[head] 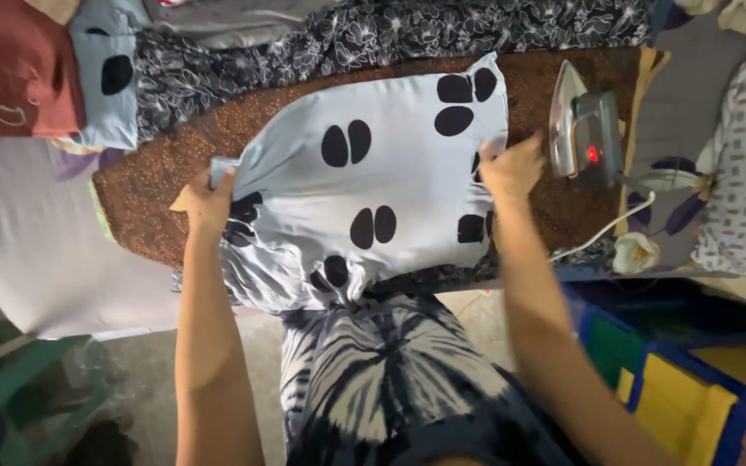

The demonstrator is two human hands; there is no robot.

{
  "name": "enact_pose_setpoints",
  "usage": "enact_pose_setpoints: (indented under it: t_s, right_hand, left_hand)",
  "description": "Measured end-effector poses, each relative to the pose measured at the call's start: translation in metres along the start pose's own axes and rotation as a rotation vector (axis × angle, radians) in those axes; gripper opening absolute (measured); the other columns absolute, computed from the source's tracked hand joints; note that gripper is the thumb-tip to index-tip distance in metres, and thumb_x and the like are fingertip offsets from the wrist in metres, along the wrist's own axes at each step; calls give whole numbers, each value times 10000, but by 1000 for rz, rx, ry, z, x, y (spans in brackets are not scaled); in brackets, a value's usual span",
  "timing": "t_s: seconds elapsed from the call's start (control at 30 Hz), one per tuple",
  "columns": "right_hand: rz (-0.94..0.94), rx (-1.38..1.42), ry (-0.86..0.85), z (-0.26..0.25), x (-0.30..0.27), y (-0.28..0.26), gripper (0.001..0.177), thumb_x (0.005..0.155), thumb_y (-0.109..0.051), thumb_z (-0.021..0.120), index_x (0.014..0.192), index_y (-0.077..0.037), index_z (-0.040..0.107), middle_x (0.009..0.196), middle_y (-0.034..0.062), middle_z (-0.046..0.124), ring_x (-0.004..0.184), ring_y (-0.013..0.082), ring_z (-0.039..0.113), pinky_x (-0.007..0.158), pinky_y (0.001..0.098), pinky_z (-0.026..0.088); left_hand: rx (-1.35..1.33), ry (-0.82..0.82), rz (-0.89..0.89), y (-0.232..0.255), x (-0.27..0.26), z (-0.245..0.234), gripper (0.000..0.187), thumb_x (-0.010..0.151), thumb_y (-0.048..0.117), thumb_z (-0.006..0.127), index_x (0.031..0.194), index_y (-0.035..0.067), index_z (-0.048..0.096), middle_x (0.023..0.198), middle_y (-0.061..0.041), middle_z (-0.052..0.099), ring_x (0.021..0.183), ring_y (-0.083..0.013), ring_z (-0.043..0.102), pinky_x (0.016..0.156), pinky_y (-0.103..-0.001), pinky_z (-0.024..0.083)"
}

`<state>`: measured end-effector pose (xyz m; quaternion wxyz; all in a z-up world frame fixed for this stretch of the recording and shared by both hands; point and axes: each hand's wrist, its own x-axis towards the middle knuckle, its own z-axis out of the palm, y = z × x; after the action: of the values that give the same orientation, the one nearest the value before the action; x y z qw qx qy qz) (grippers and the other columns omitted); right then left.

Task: Ironing and folding a red shirt and blue patterned shorts on an ironing board.

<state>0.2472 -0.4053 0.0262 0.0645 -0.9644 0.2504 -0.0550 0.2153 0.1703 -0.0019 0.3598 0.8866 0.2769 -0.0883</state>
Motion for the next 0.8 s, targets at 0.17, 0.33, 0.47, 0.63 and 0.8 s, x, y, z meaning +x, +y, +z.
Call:
enact_pose_setpoints:
  t_s: [0.17,0.33,0.47,0.63,0.8]
  right_hand:
    - [302,-159,-343,14,-33,-12,545,865,-575,729,1162,-120,683,1102,137,591,1049,404,615,817,529,521]
    - [8,574,177,-28,-26,-36,296,988,-169,690,1120,83,608,1012,333,662,1047,522,650,955,514,519]
    - [23,634,280,-40,92,-32,574,1073,-278,657,1339,208,508,1306,478,542,1297,568,500,1177,583,346]
    - [-284,650,451,-118,166,-100,360,1054,-301,702,1263,-24,604,1149,251,711,1102,387,702,991,475,542]
    - [-403,681,223,-143,168,-170,356,1063,-266,665,1287,-19,540,1145,227,673,1054,352,694,915,448,571]
  left_hand:
    - [-218,156,180,33,-40,-20,224,974,276,799,955,76,702,650,-157,618,621,-305,617,592,-414,477]
    - [-371,216,335,94,-83,-58,254,1074,256,682,1150,20,625,856,-246,661,792,-309,640,735,-452,526]
    - [-616,286,349,168,-82,-91,196,1068,231,658,1139,53,617,953,-106,632,947,-188,569,881,-371,515]
    - [-772,432,410,211,-21,-97,276,1044,260,690,1105,-4,636,1003,-165,667,978,-206,589,974,-422,505]
    - [-666,577,258,176,110,-34,368,966,416,725,1027,54,703,909,-176,741,921,-270,705,857,-426,562]
